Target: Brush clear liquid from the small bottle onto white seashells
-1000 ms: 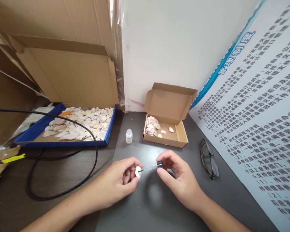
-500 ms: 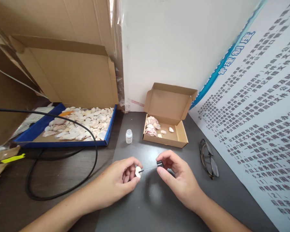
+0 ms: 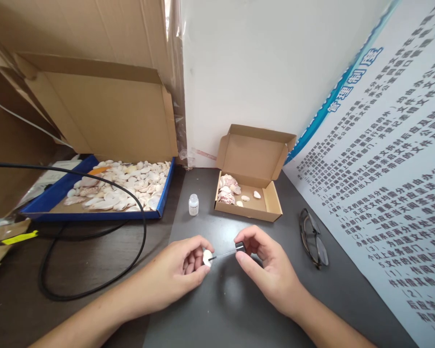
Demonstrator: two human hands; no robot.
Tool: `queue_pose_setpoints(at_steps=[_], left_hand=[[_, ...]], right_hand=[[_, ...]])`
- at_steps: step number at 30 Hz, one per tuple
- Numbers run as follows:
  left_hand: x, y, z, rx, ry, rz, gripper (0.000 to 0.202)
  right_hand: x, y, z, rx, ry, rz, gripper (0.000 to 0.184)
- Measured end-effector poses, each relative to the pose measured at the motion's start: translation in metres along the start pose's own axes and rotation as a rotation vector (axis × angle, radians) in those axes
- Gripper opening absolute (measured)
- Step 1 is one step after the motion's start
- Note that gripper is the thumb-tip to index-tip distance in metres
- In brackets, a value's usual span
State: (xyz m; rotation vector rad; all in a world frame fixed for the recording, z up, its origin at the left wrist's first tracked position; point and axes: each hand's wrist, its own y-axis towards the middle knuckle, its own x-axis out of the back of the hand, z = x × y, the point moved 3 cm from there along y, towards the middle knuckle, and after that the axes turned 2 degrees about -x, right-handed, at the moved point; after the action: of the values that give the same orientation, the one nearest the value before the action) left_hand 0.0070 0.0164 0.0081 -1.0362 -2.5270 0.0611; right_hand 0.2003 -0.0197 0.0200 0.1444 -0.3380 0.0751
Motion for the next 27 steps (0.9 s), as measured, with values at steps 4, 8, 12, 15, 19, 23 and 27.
queue_pose_setpoints(at_steps=[4, 8, 12, 15, 19, 23, 27], left_hand=[[0.0004, 0.0001, -0.001, 0.006, 0.011, 0.003, 0.026], [0.0004, 0.0, -0.0003, 0.007, 0.006, 0.008, 0.025], [0.0003, -0.0009, 0.0008, -0.003, 0.034, -0.001, 0.024], [-0.0001, -0.0018, 0.0014, -0.019, 0.064, -0.002, 0.023], [-0.0004, -0.0016, 0.0025, -0.023, 0.088, -0.002, 0.021], [-0.0005, -0.0011, 0.0026, -0.029, 0.1, -0.006, 0.021], [-0.0011, -0.0015, 0.0024, -0.025, 0.108, -0.004, 0.02]], right_hand=[[-0.0006, -0.0013, 0.0013, 0.009, -0.01, 0.016, 0.011], [0.0004, -0.0024, 0.0023, 0.021, -0.001, 0.0, 0.009], [-0.0014, -0.0024, 0.0016, 0.026, -0.018, 0.011, 0.012], [-0.0022, -0.0036, 0.0014, 0.034, -0.042, 0.018, 0.012], [-0.002, -0.005, 0.0021, 0.049, -0.025, 0.029, 0.012], [-0.0022, -0.0043, 0.0031, 0.055, -0.043, 0.034, 0.012], [-0.002, -0.0044, 0.0037, 0.07, -0.052, 0.029, 0.012]])
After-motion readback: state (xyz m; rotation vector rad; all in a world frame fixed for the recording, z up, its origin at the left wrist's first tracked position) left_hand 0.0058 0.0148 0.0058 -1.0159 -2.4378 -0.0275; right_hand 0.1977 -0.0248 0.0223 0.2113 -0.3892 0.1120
